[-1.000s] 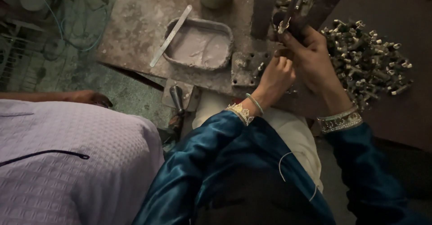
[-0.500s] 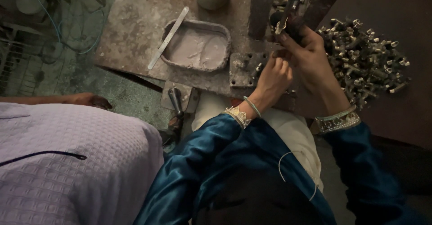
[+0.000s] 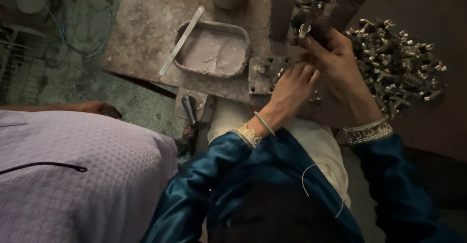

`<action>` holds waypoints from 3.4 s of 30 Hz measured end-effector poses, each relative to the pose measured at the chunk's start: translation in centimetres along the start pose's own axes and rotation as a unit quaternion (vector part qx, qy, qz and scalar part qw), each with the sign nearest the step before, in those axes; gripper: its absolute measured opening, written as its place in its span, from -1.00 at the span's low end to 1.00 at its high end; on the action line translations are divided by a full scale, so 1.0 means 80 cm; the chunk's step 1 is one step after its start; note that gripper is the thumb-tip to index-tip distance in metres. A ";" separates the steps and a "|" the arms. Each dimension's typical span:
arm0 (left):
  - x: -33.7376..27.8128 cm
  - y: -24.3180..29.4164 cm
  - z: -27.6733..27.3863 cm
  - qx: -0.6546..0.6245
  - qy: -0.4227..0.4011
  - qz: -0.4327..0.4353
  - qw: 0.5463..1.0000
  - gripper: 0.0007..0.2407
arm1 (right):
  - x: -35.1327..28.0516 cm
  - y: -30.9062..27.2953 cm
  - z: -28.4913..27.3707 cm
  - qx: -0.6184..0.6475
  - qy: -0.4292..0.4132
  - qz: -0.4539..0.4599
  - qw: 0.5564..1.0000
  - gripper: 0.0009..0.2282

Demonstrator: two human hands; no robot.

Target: The person repeatedly picks small metal components from a pile, applies a paste from a tray, and presses them into a vertical fixture. The person then removes the pressed components and places them into a nearby container, continuing the cycle.

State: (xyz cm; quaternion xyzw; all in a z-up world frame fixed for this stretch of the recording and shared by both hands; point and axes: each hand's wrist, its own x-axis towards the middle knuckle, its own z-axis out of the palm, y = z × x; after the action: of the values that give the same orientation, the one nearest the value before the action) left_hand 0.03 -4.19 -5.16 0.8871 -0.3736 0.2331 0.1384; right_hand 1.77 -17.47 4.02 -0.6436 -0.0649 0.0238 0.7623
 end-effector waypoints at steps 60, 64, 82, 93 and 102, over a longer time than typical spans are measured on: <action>-0.104 -0.053 -0.108 -0.376 0.118 -0.313 0.864 -0.87 | -0.024 0.029 0.040 0.048 0.146 -0.061 0.986 -0.89; -0.100 -0.050 -0.104 -0.361 0.129 -0.280 0.880 -0.85 | -0.026 -0.004 0.056 0.011 0.127 -0.049 0.991 -0.90; -0.028 -0.090 -0.099 -0.098 0.056 -0.252 0.961 -0.83 | -0.010 0.029 0.040 0.095 0.128 -0.097 0.983 -0.89; -0.069 -0.060 -0.097 -0.653 0.130 -0.424 0.614 -0.65 | -0.011 0.029 0.041 0.034 0.183 -0.043 0.982 -0.82; 0.064 -0.047 -0.271 -0.480 0.326 -0.119 0.805 -0.69 | -0.008 0.119 -0.045 -0.012 0.086 -0.041 0.995 -0.76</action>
State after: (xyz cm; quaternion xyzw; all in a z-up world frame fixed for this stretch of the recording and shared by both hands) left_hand -0.84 4.48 15.72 0.6163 -0.2624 0.2813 0.6871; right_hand 2.09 -19.47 -6.02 -0.6493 -0.0256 -0.0636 0.7575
